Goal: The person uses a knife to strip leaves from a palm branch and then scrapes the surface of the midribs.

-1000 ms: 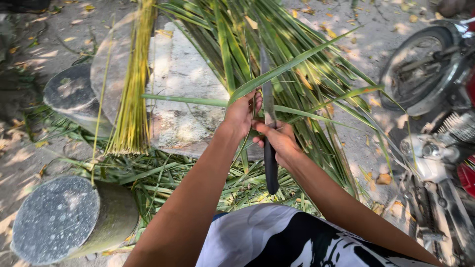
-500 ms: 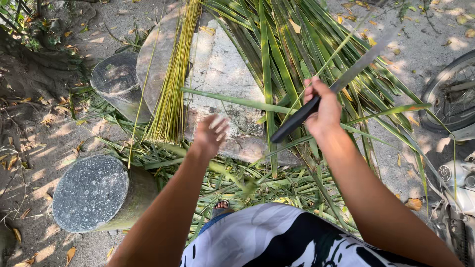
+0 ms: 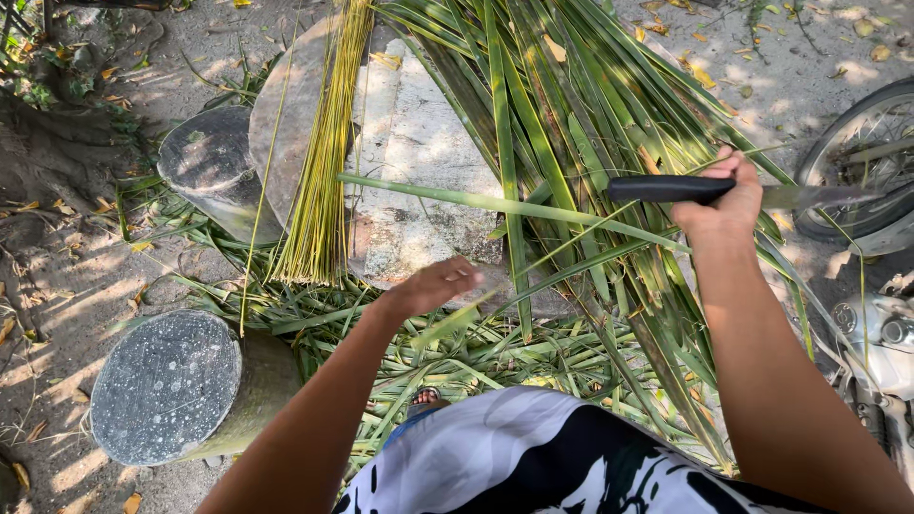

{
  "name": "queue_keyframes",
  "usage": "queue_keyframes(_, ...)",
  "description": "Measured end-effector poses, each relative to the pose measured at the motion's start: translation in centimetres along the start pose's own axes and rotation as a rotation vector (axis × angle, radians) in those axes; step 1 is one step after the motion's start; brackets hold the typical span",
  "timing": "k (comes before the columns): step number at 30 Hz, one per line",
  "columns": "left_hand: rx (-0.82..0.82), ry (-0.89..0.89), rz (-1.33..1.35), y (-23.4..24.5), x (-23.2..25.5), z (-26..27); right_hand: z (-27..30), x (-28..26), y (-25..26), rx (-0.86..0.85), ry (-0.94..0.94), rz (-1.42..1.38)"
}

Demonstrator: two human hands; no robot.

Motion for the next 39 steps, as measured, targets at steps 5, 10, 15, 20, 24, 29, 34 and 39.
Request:
queue_keyframes(5, -0.026, -0.253, -0.019, -6.8, 3.1, -0.7, 0.0, 0.5, 1.6, 0.088, -0.127, -0.130)
queue_keyframes(10, 0.591, -0.190, -0.053, -7.2, 6.0, -2.4, 1.4, 1.5, 2.3, 0.081, -0.132, -0.107)
queue_keyframes(15, 0.627, 0.013, 0.399, -3.5, 10.9, -3.4, 2.7, 2.5, 3.6, 0.141, -0.190, -0.076)
queue_keyframes(20, 0.507, 0.099, 1.726, -3.6, 10.3, -2.4, 2.8, 1.1, 4.5, 0.179, -0.145, -0.005)
queue_keyframes(24, 0.495, 0.177, 1.914, -6.1, 9.0, -3.2, 4.5, 1.0, 3.5, 0.158, -0.137, 0.162)
queue_keyframes(29, 0.367, 0.300, 1.795, -9.4, 11.3, -4.6, 9.0, 5.5, 2.3, -0.036, -0.187, 0.590)
queue_keyframes(34, 0.261, 0.337, 1.606, -10.3, 10.9, -5.4, 13.9, 11.4, 3.4, -0.148, -0.151, 0.816)
queue_keyframes(39, 0.197, 0.219, 1.441, -9.9, 9.3, -4.4, 16.0, 13.4, 3.9, -0.026, -0.068, 0.903)
Point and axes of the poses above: each hand's wrist, its own z-axis away from the middle knuckle, its own y-axis out of the back of the hand, x = y × z, the point moved 4 cm from there along -z, towards the middle knuckle, and after that the axes turned 6 degrees about x, right-handed, at the moved point
